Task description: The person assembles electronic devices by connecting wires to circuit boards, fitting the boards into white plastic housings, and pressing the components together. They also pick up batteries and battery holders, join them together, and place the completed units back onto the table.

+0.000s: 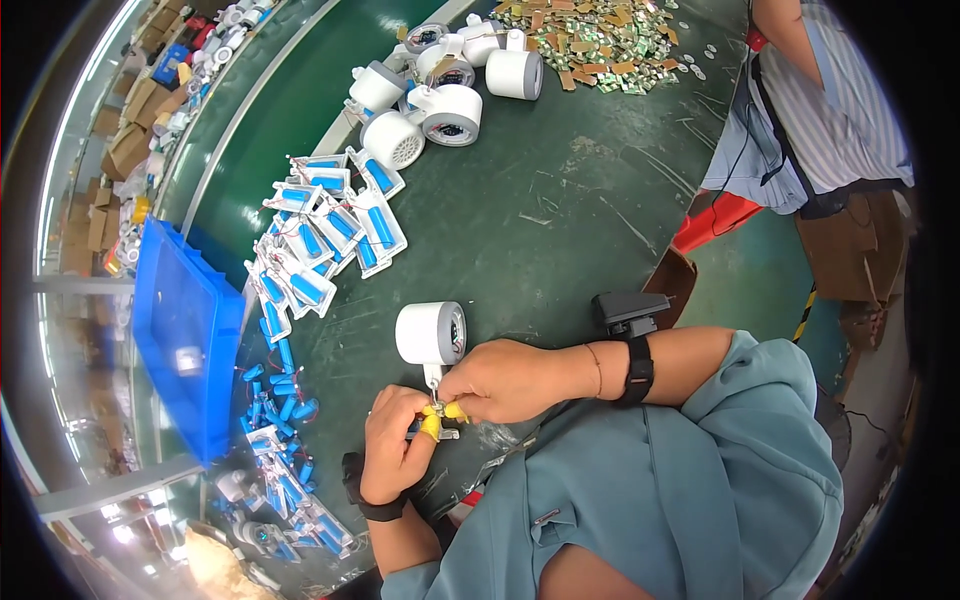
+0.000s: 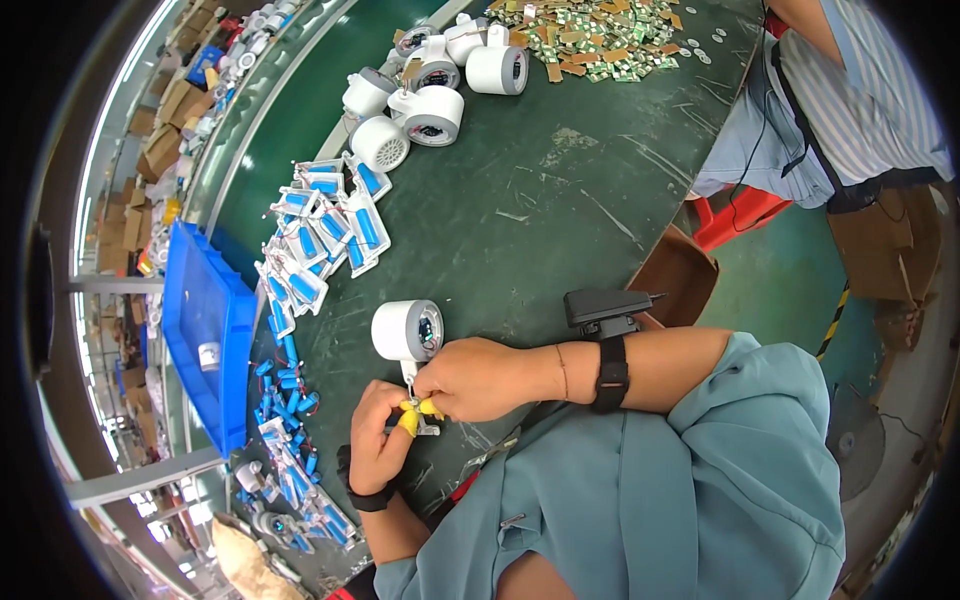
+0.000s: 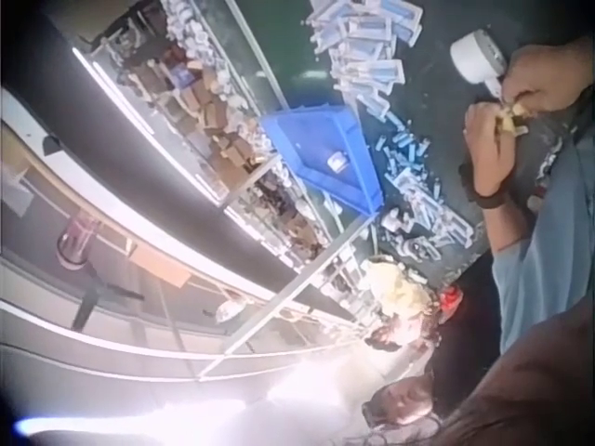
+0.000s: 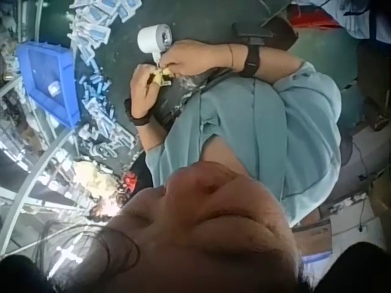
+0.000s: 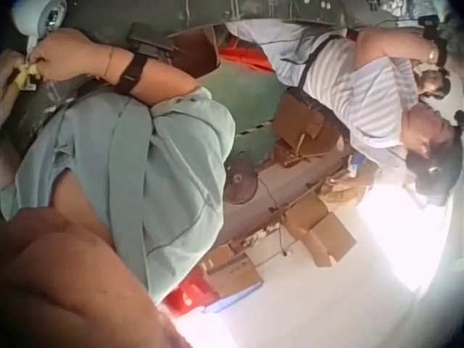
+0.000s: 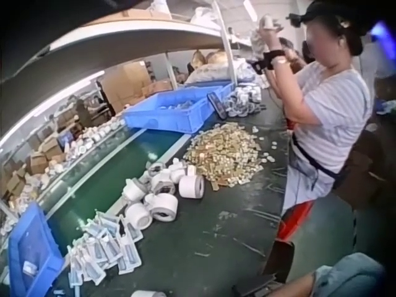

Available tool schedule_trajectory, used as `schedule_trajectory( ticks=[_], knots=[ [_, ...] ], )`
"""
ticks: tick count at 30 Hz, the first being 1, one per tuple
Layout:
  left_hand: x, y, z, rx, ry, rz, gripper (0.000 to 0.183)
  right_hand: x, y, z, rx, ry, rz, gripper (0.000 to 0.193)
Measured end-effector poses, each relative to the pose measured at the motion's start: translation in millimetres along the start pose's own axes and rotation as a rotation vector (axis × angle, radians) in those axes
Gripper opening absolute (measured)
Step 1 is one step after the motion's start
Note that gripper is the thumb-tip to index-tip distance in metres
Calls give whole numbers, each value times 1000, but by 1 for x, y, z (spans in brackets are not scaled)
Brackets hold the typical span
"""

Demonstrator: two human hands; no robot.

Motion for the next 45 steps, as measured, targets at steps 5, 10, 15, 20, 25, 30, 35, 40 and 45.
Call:
schedule_trajectory(
  ticks=[5,10,15,20,25,30,35,40,45],
  knots=[
    [2,0,-1,-9,-3,-1,19,3,0,0,22,-53,29,7],
    [3,-3,-3,71,-58,40,20,5,-5,-3,-38,-20,2,8],
    [19,-16,-11,187,-162,145,21,3,-3,-5,-38,-93,-39,13],
    [21,-24,-16,395,-25,128,20,-2,-7,-14,83,-99,5,13],
    [46,-33,1,767,-90,304,12,4,-3,-22,59,-34,-43,11],
    [104,-70,18,755,-306,794,18,5,2,-15,-35,16,11,10],
    [194,-139,12,295,-471,1395,20,5,0,-16,4,2,22,11],
    [255,-181,-6,-265,-596,1555,19,1,-4,-20,112,-86,31,11],
    [206,-157,-43,-384,-616,1274,20,0,-3,-20,68,-37,28,11]
  ],
)
Point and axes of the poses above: each hand's wrist, its own x-axis away from the middle knuckle, its own y-axis out of the palm, z = x × y, the point moved 2 cm from there along -x, towards the middle knuckle, and after that the axes turned 4 degrees about x, right-handed, at the moved point
